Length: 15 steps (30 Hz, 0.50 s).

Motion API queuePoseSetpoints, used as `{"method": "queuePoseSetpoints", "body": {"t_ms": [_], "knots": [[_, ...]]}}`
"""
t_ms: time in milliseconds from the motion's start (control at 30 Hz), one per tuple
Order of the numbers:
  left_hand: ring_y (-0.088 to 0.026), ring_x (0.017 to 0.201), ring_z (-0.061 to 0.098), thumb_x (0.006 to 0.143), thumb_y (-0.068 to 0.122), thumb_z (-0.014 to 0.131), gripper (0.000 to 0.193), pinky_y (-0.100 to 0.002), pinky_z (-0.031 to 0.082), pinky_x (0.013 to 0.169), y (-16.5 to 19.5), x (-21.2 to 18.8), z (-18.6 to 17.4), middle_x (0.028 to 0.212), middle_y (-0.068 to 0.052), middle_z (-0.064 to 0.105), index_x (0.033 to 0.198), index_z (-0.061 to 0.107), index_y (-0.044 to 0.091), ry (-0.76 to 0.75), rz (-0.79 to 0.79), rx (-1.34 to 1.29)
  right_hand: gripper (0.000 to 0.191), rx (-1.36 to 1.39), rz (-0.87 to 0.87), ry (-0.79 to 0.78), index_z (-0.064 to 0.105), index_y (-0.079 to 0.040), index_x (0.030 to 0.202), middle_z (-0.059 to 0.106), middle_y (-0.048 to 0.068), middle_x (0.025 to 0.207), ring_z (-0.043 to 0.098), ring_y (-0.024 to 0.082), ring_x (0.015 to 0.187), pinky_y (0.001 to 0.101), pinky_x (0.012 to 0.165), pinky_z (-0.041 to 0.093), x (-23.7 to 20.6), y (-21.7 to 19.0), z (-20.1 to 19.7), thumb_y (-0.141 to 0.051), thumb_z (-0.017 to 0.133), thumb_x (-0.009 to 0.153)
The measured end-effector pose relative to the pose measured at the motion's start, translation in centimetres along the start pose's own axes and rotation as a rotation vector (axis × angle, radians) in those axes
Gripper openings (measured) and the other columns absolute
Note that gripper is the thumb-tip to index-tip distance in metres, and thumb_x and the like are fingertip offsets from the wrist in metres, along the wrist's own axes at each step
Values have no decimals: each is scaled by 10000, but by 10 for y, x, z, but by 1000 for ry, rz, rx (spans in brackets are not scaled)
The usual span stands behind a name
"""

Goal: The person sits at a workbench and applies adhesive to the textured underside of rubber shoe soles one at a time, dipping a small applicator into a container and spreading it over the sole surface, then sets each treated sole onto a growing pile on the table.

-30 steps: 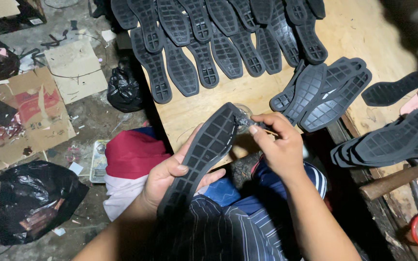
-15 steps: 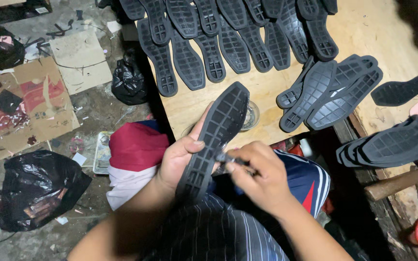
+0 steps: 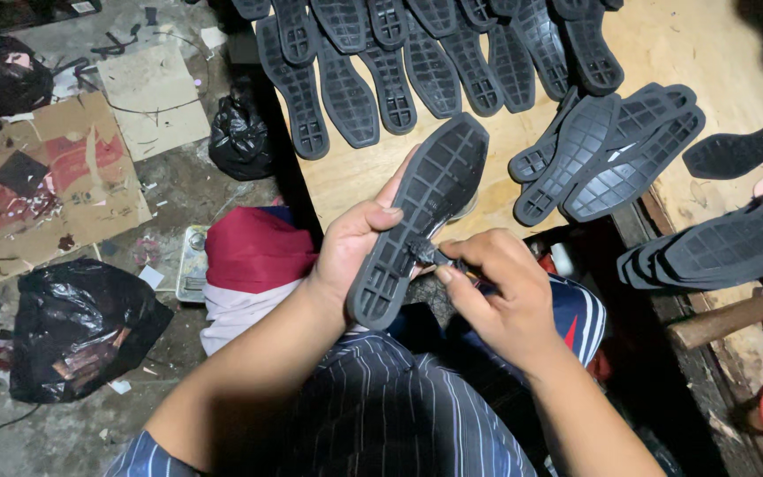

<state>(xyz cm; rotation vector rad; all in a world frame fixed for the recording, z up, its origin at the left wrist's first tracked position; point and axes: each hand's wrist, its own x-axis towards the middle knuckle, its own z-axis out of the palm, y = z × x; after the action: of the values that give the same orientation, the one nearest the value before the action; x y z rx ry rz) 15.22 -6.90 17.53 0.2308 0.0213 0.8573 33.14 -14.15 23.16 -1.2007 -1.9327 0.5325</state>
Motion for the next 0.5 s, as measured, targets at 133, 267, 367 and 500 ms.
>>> {"method": "queuePoseSetpoints", "body": {"t_ms": [133, 267, 367, 500], "knots": [[-243, 1532, 345, 901, 103, 470, 854, -577, 331, 1221, 2, 10, 1, 1698, -59, 287, 1691, 164, 211, -64, 16, -28, 209, 86, -128, -141, 694, -41, 1040, 659, 64, 911, 626, 224, 831, 334, 742, 493, -3, -9, -4, -99, 769, 854], [-233, 1382, 368, 897, 107, 472, 883, -526, 328, 1162, -2, 12, -2, 1699, -62, 282, 1719, 171, 225, -26, 0, 32, 207, -6, 18, -63, 720, -35, 1005, 622, 71, 824, 604, 217, 738, 336, 667, 470, -6, -10, -7, -93, 790, 820], [-232, 1253, 404, 916, 106, 473, 906, -485, 319, 1132, -6, 15, -2, 1708, -88, 295, 1764, 172, 210, -68, 11, 53, 197, -24, -7, -44, 705, -26, 1022, 622, 84, 859, 612, 231, 778, 341, 697, 474, -8, -11, -6, -82, 773, 846], [-253, 1540, 328, 881, 103, 480, 883, -619, 247, 1263, -3, 21, -2, 1701, -55, 281, 1693, 154, 217, -16, 31, 73, 201, 64, -50, -109, 701, -27, 1019, 645, 70, 865, 619, 219, 770, 333, 692, 483, -11, -15, -5, -90, 771, 841]]}}
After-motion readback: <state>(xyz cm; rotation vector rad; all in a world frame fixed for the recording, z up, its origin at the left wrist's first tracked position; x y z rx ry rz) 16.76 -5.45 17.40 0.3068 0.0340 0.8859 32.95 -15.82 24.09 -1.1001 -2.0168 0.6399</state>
